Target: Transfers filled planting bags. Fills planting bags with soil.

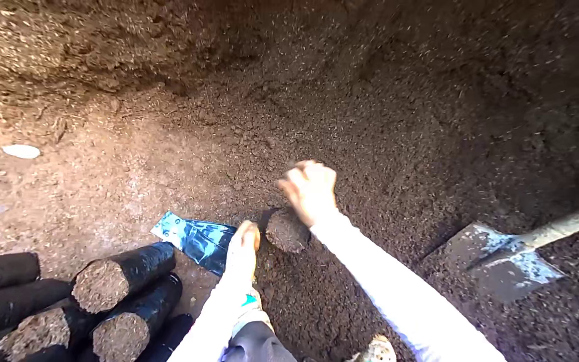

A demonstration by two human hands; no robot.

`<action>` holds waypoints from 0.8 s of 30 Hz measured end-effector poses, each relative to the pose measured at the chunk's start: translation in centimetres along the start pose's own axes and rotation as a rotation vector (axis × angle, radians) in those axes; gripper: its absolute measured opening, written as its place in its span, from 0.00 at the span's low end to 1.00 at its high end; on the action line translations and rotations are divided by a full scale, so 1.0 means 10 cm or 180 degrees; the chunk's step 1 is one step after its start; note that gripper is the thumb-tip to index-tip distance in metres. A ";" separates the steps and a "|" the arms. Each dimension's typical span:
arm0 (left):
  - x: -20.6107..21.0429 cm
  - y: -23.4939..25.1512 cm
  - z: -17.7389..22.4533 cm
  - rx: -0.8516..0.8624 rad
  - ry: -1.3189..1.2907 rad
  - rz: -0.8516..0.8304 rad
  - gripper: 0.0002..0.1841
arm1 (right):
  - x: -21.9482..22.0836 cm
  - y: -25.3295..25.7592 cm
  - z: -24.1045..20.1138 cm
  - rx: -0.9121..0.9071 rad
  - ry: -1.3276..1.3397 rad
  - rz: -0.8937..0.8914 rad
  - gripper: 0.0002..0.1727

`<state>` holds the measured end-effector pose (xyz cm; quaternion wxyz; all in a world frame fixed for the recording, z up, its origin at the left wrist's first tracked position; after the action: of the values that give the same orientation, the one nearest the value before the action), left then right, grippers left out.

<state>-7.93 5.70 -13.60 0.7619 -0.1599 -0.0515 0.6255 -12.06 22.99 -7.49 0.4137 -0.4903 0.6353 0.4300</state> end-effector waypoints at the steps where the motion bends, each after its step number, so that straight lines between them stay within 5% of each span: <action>1: 0.00 0.00 -0.01 -0.0572 -0.0397 0.0166 0.19 | -0.05 0.03 0.21 0.0462 0.0269 -0.0236 0.21; 5: 0.35 0.08 -0.28 -0.2188 -0.1740 0.0231 0.42 | 0.36 -0.20 0.81 0.1006 0.1743 -0.1314 0.30; 8: 0.59 0.10 -0.38 -0.2342 -0.2678 -0.0063 0.45 | 0.60 -0.60 0.59 0.1817 0.3429 -0.2094 0.38; 12: 0.62 0.01 -0.32 -0.2125 -0.3376 0.0014 0.39 | 0.60 -0.88 0.36 0.2319 0.4454 -0.1814 0.40; 16: 0.40 -0.41 -0.07 -0.1633 -0.3337 -0.0213 0.35 | 0.37 -1.04 0.22 0.1966 0.4175 -0.1930 0.40; 19: 0.09 -0.93 0.27 -0.1162 -0.3342 -0.0345 0.30 | -0.06 -1.17 0.02 0.1132 0.3743 -0.2116 0.44; 21: -0.11 -1.34 0.56 -0.1093 -0.3504 -0.0040 0.25 | -0.44 -1.22 -0.13 0.0441 0.3392 -0.2241 0.52; 24: -0.33 -1.81 0.59 -0.0650 -0.4029 0.0302 0.22 | -0.90 -1.26 -0.32 0.0205 0.3401 -0.2235 0.50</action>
<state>6.67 0.58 -2.09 0.5366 0.1664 -0.5433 0.6239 1.49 20.48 0.14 0.1707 -0.8033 0.5680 -0.0542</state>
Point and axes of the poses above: each hand's wrist, its own y-axis towards the middle knuckle, its own x-axis out of the palm, z = x × y, the point moved 2 cm from there along y, towards the middle knuckle, and after that the axes turned 10 degrees about x, right-handed, at the moved point
